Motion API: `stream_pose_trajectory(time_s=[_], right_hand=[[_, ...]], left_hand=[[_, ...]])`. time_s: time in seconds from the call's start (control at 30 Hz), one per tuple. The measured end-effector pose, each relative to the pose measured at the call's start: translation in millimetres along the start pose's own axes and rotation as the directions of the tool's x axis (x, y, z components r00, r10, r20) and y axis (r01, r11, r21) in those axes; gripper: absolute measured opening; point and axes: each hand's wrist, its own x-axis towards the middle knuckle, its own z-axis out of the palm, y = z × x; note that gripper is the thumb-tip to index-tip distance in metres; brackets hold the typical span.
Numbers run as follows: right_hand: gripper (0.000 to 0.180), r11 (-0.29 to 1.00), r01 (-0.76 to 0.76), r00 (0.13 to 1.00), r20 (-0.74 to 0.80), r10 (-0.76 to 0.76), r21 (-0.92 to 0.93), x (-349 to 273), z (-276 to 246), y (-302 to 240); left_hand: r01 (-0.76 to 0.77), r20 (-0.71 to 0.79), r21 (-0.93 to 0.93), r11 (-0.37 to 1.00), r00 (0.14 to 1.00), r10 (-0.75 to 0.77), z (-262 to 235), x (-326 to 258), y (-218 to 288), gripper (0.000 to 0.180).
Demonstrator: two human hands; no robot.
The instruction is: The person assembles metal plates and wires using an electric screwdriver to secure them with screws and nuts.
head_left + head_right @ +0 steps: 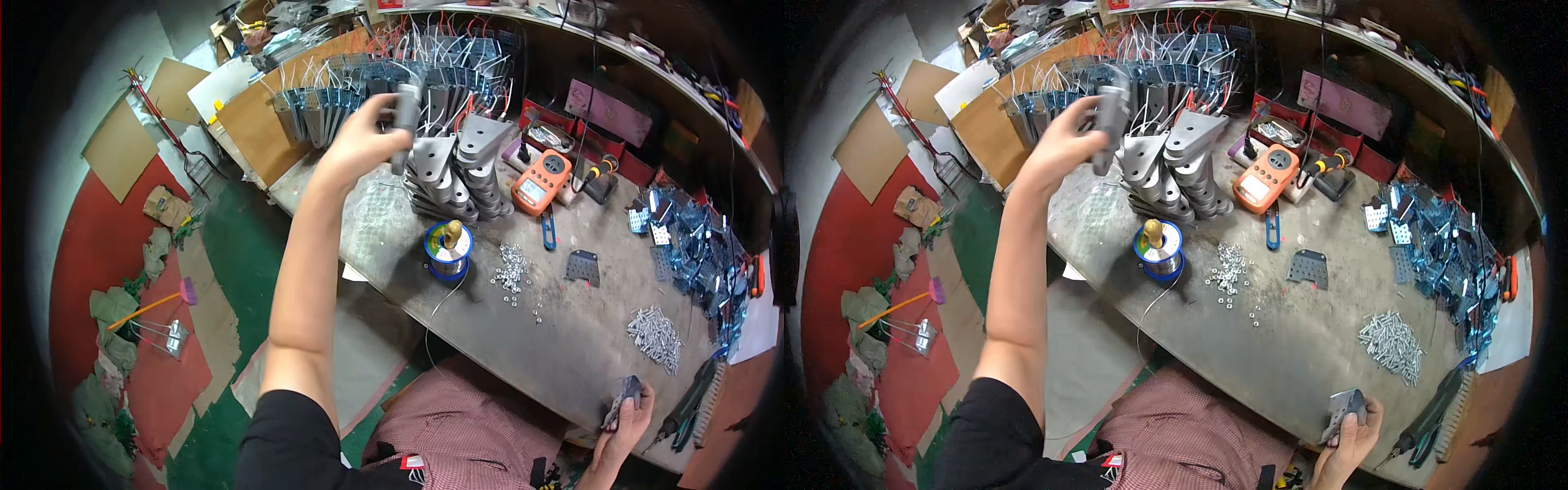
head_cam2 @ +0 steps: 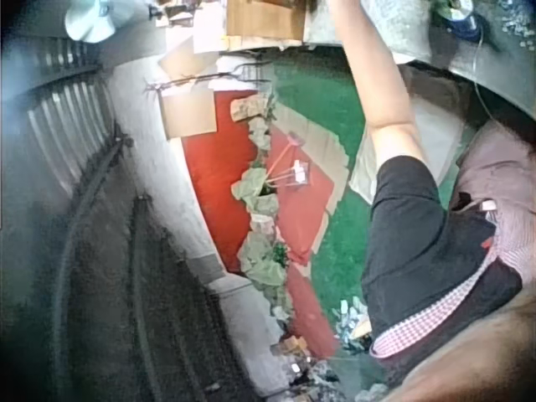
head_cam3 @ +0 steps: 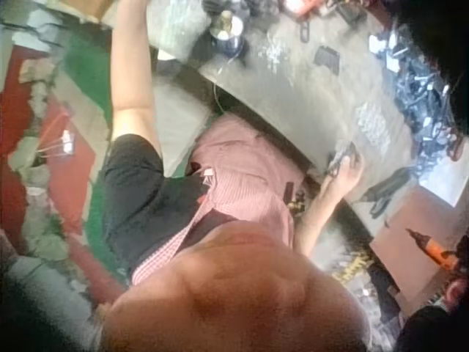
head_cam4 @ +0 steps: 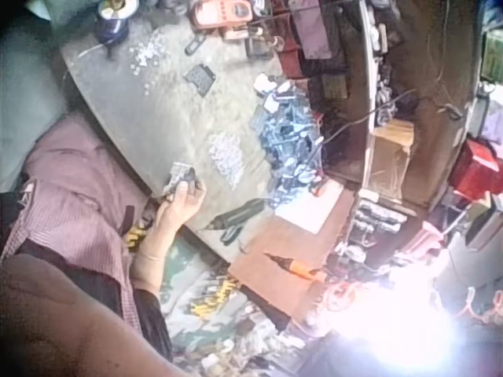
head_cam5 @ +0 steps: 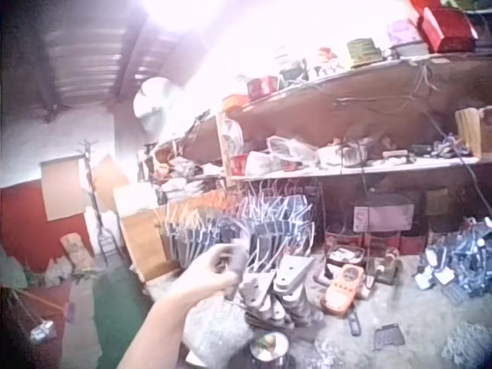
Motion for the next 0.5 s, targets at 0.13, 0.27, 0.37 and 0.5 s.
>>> stream_pose_trajectory(time_s=[0.13,0.27,0.37,0.5], right_hand=[[0.036,0.996,-0.031,0.987,0.158,0.017,0.086,0.5,-10.3,-5.2],[0.019,0.982,0.031,0.964,0.253,-0.078,0.186,-7.3,12.0,-25.4],[0.019,0.938,0.313,0.937,0.209,-0.279,-0.148,-5.8,24.8,-25.2],[0.021,0.97,0.041,0.982,0.189,0.005,-0.239,-0.6,14.8,-27.2]], left_hand=[[0.039,0.098,-0.512,0.858,0.995,0.013,42.2,-66.9,22.1,0.059],[0.066,0.526,-0.213,0.975,0.849,0.058,124.9,-161.2,61.0,0.058],[0.225,0.669,-0.425,0.877,0.731,0.137,188.3,-205.3,73.1,0.059],[0.337,0.794,-0.447,0.829,0.576,0.194,217.0,-209.0,77.5,0.05]])
